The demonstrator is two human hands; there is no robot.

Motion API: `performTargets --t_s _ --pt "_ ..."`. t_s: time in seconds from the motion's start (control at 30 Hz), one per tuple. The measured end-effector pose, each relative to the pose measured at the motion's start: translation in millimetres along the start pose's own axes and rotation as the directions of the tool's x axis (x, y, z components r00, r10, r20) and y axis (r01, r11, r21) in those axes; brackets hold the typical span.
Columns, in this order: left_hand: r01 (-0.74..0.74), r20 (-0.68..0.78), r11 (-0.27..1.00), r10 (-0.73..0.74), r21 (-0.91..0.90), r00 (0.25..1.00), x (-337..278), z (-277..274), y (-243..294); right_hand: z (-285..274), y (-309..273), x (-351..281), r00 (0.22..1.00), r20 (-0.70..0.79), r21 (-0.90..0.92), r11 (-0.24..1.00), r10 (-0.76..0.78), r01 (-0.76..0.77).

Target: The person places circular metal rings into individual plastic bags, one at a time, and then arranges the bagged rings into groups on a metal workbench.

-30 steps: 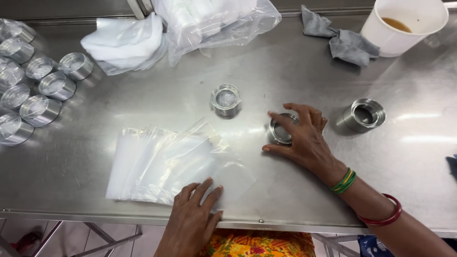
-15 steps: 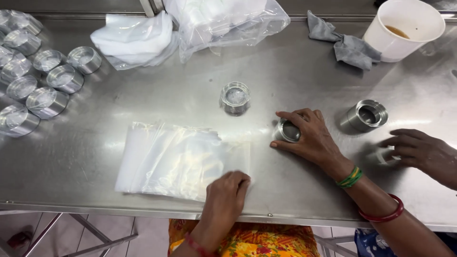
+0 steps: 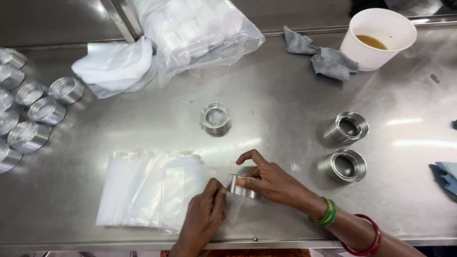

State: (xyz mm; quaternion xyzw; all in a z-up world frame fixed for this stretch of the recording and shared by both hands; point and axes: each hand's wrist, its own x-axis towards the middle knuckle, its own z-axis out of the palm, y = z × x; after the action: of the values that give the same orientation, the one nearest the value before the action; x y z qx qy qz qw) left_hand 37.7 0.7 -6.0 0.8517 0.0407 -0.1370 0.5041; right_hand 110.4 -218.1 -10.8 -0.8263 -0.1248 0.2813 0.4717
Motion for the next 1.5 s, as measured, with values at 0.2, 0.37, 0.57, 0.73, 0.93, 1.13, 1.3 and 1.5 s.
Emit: performTargets --t_s 0.2,0.37,0.57,0.73,0.93,1.13,1.3,1.5 --pt "-0.358 -0.079 0.919 0.374 0.167 0.924 4 -25 11 9 -26 -2 0.998 -0.04 0.084 0.996 0.04 -0.037" --pt "-0.56 -0.173 0.805 0.591 0.198 0.788 7 -33 39 18 -22 -4 0.877 -0.126 -0.172 0.881 -0.463 0.44" --pt "-0.458 -0.057 0.844 0.462 -0.28 0.885 8 -27 45 33 -15 7 0.606 -0.23 -0.493 0.628 -0.762 0.603" --pt "-0.62 0.0 0.712 0.657 0.329 0.754 36 -32 -24 20 30 12 0.989 -0.083 0.407 0.901 -0.125 0.148" --pt "-0.194 -0.002 0.884 0.215 0.426 0.977 41 -6 7 17 11 5 0.805 -0.097 -0.15 0.808 -0.586 0.57" --pt "-0.188 -0.073 0.894 0.238 0.406 0.969 25 11 52 6 2 -5 0.912 -0.056 -0.321 0.872 -0.406 0.369" --pt "0.036 0.131 0.997 -0.026 -0.072 0.991 -5 8 37 8 -21 -6 0.966 -0.166 -0.263 0.953 -0.197 0.149" --pt "-0.268 0.028 0.917 0.273 0.295 0.962 -31 -20 -12 -11 -4 8 0.927 -0.369 0.286 0.94 -0.069 0.184"
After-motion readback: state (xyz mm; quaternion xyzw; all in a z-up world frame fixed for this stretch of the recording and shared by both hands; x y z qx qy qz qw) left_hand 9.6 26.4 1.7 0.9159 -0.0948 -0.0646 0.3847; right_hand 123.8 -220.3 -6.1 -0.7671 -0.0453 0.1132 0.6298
